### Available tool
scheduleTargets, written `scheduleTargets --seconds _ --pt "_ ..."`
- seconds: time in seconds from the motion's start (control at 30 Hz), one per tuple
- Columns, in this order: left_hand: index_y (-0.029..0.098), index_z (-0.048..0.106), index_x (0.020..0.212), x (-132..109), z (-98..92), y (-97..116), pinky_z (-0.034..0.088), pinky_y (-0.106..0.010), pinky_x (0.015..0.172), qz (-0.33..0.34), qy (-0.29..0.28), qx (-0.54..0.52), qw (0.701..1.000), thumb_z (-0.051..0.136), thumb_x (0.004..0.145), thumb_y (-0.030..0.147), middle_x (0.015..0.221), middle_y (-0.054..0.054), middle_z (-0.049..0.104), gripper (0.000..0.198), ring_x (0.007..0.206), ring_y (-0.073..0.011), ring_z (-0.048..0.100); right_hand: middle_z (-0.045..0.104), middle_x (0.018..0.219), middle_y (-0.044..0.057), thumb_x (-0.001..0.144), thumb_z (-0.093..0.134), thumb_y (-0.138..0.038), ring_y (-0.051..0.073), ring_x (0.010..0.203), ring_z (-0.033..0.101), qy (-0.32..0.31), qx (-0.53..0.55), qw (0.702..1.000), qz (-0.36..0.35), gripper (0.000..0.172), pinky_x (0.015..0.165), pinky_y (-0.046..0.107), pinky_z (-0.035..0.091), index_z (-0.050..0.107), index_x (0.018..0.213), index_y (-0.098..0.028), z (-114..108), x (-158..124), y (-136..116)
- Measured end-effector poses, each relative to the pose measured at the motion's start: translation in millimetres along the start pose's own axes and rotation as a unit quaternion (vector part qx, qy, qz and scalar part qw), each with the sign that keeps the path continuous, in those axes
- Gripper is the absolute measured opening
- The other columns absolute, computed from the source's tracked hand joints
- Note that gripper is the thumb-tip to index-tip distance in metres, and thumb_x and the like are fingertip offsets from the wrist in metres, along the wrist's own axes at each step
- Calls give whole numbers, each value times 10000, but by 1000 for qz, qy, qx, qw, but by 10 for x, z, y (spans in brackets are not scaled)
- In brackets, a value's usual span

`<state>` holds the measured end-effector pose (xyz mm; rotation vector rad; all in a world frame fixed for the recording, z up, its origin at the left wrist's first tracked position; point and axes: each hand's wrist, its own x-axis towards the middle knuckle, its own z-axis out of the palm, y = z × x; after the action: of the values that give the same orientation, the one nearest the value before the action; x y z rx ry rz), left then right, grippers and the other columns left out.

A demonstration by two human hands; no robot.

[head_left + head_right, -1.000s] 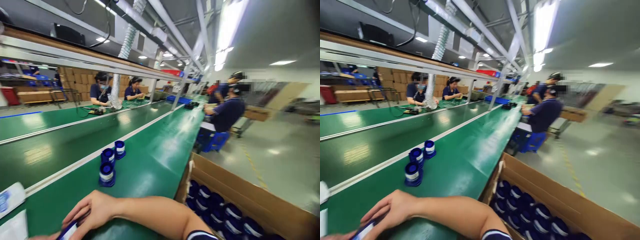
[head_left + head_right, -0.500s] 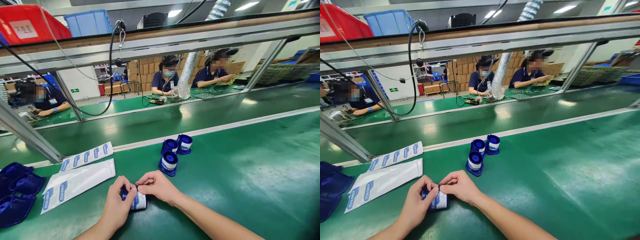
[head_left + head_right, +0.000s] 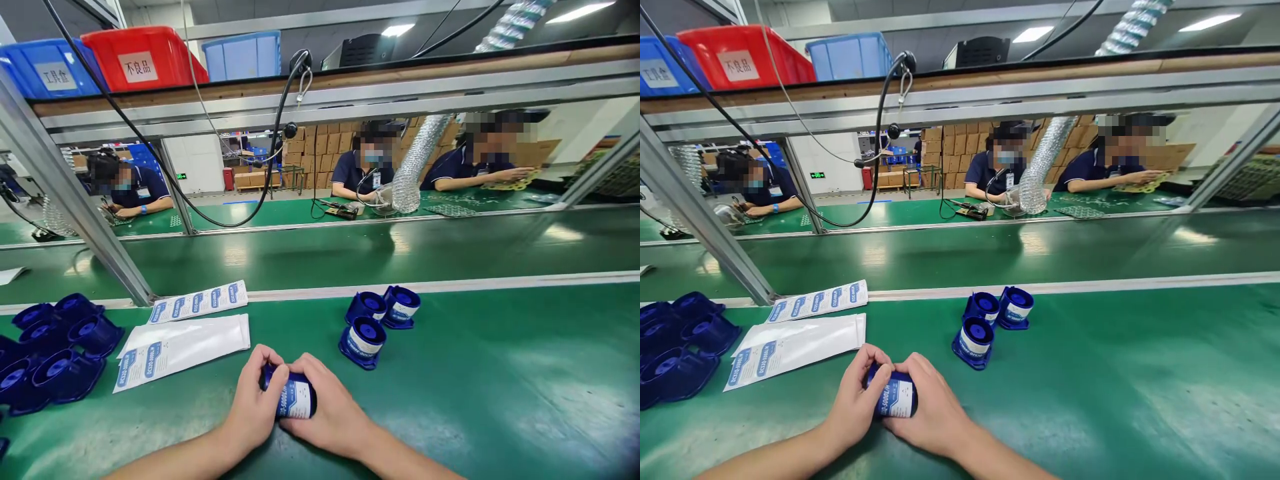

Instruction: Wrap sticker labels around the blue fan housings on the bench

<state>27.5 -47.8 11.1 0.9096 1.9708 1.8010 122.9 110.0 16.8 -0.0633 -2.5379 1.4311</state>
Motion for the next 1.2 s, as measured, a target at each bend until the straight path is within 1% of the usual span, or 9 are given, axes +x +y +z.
scheduleTargets --seconds 0.2,0.3,0.43,0.67,0.73,0.8,0.9,1.03,1.2 --pt "213 544 1006 -23 -21 -20 446 -319 823 9 -1 9 1000 542 1036 491 949 -22 559 280 891 -194 539 553 892 -26 491 975 -235 203 784 544 0 125 991 50 508 693 312 419 667 894 -212 25 86 51" --pt "215 543 997 -47 -21 -38 447 -318 821 33 -10 13 999 544 1036 470 944 -24 558 258 889 -195 536 515 886 -31 614 929 -395 173 733 564 -19 182 981 67 416 665 302 473 633 837 -205 34 97 90" --pt "217 545 997 -83 -14 -72 444 -318 821 62 -19 13 998 540 1043 468 935 -26 556 256 877 -193 522 534 859 -11 724 876 -582 188 752 599 -33 210 974 80 442 708 327 504 688 779 -185 23 131 125" --pt "215 552 1068 -40 -47 -158 449 -335 860 64 -30 -33 997 540 1041 556 991 -37 548 342 927 -206 530 551 696 12 967 640 -591 195 697 524 8 133 990 54 532 682 345 399 680 622 -187 -33 164 133" --pt "216 554 1108 -16 -56 -155 449 -348 897 45 -29 -44 998 491 1051 592 1028 -45 549 385 969 -217 533 596 752 28 980 625 -540 213 732 567 7 119 992 36 446 703 352 428 742 729 -190 -56 114 84" --pt "216 556 1130 -6 -59 -135 446 -361 929 16 -33 -43 998 454 1053 622 1051 -52 560 426 1001 -229 538 673 914 50 865 789 -472 257 853 633 -12 70 997 6 304 781 374 480 798 1016 -209 -55 42 26" --pt "218 555 1141 -20 -53 -103 444 -379 971 -11 -33 -37 999 440 1048 641 1089 -62 578 449 1035 -243 550 704 1158 102 688 940 -298 333 1039 652 -23 -70 996 -58 711 916 449 517 680 1344 -216 23 -55 -25" --pt "223 551 1161 -52 -40 -88 433 -385 1000 -11 -19 -28 999 457 1047 619 1120 -61 577 422 1055 -245 554 715 1180 159 770 800 -201 356 1050 658 7 -162 979 -123 550 927 499 535 656 1300 -171 146 -80 -24" --pt "219 549 1126 -55 -40 -72 425 -386 996 -8 -14 -17 1000 457 1053 583 1098 -59 568 382 1056 -242 546 703 1034 74 723 888 -272 299 946 650 3 -106 992 -75 514 843 414 530 711 1205 -245 114 -32 -75"
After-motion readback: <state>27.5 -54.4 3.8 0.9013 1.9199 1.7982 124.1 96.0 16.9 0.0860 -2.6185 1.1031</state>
